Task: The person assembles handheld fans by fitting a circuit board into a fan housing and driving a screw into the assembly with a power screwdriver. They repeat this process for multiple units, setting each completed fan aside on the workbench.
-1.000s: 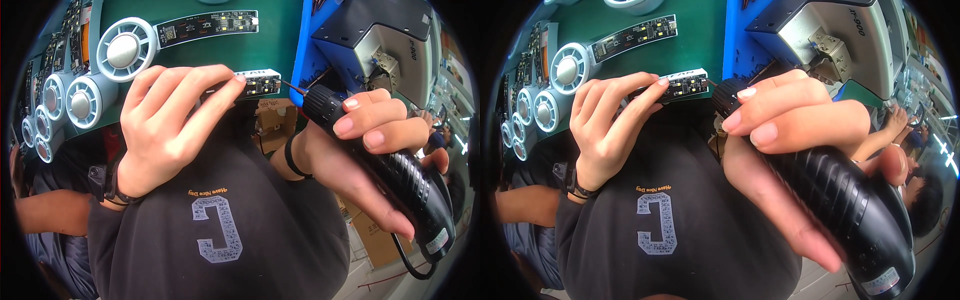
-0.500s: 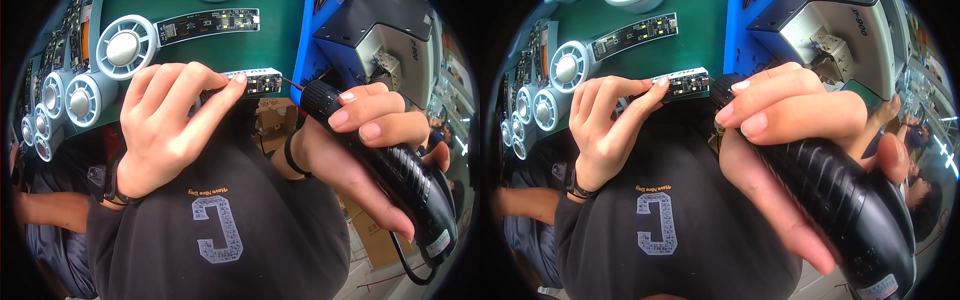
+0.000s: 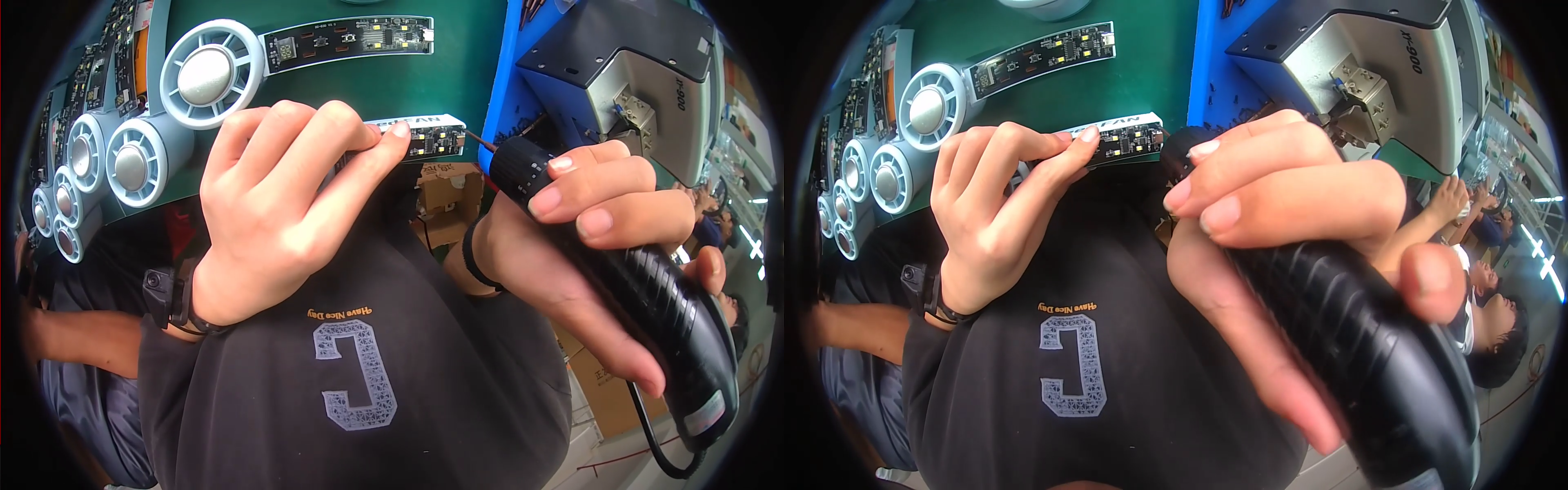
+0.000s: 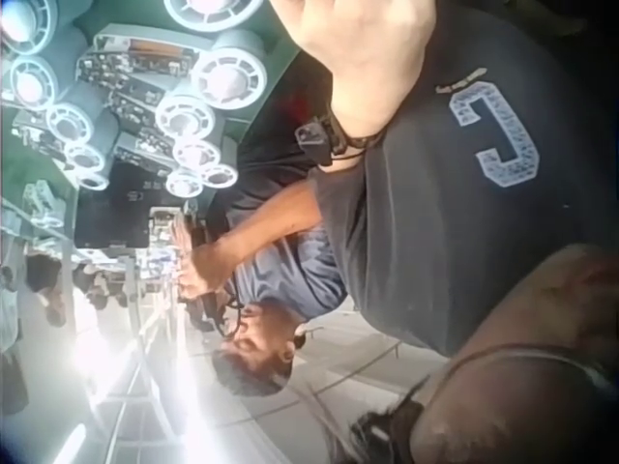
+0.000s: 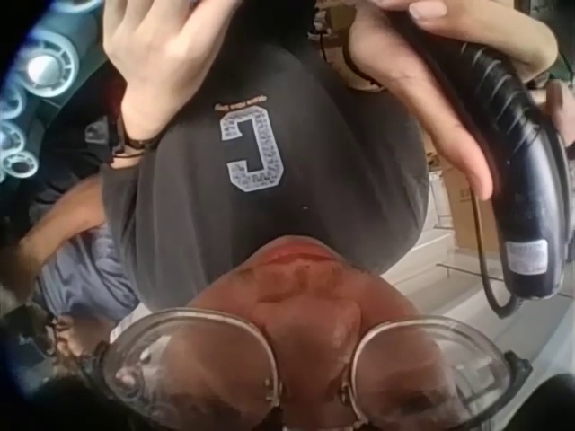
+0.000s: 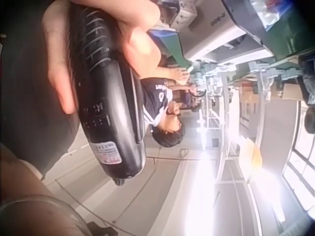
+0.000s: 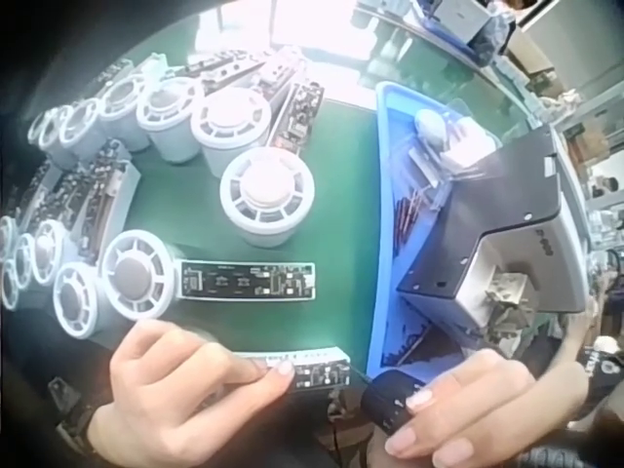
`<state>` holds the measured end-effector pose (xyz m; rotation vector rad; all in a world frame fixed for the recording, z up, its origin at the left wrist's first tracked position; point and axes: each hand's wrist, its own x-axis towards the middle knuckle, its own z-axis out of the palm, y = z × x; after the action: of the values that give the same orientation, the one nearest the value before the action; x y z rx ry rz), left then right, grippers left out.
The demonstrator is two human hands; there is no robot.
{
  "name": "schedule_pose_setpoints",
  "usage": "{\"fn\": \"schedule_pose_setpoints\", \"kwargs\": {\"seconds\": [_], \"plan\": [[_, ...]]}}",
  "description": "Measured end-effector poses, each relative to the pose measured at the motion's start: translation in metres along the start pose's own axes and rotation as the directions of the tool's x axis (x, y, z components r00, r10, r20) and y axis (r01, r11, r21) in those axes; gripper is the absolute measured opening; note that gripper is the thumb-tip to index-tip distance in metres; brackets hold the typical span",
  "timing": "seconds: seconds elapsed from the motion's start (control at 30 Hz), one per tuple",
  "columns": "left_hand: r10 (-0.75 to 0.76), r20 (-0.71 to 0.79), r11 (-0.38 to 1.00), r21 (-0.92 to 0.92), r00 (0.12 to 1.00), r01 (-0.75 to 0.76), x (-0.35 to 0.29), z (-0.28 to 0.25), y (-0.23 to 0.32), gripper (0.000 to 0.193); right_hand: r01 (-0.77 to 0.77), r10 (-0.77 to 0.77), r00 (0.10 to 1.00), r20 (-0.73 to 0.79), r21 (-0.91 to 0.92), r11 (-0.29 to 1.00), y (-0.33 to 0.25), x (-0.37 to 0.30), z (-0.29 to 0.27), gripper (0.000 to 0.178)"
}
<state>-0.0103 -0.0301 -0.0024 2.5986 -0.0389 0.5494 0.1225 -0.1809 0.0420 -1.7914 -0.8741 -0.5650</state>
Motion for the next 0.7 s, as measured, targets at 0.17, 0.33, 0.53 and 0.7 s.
{"fn": "schedule_pose_setpoints", "kwargs": {"seconds": [0.17,0.33,0.53,0.7], "plan": [[-0.007,-0.006,1.0,0.003,1.0,0.007,0.0,-0.001,0.0,0.036,0.122,-0.123,0.992,0.002,0.086,0.989,-0.002,-0.007,0.007,0.083],[0.0,-0.036,1.0,0.015,0.999,0.001,-0.001,0.003,-0.001,0.036,0.098,-0.09,0.995,-0.041,0.331,0.938,0.007,-0.008,0.012,0.083],[0.058,-0.088,0.998,0.026,0.994,-0.056,0.005,0.006,-0.002,0.028,0.047,0.106,0.947,-0.303,0.459,0.887,0.004,-0.01,0.024,0.083],[0.063,-0.025,0.998,-0.004,0.998,-0.063,0.008,-0.004,-0.001,0.031,-0.013,0.191,0.864,-0.466,0.359,0.933,0.003,-0.006,0.011,0.083]]}}
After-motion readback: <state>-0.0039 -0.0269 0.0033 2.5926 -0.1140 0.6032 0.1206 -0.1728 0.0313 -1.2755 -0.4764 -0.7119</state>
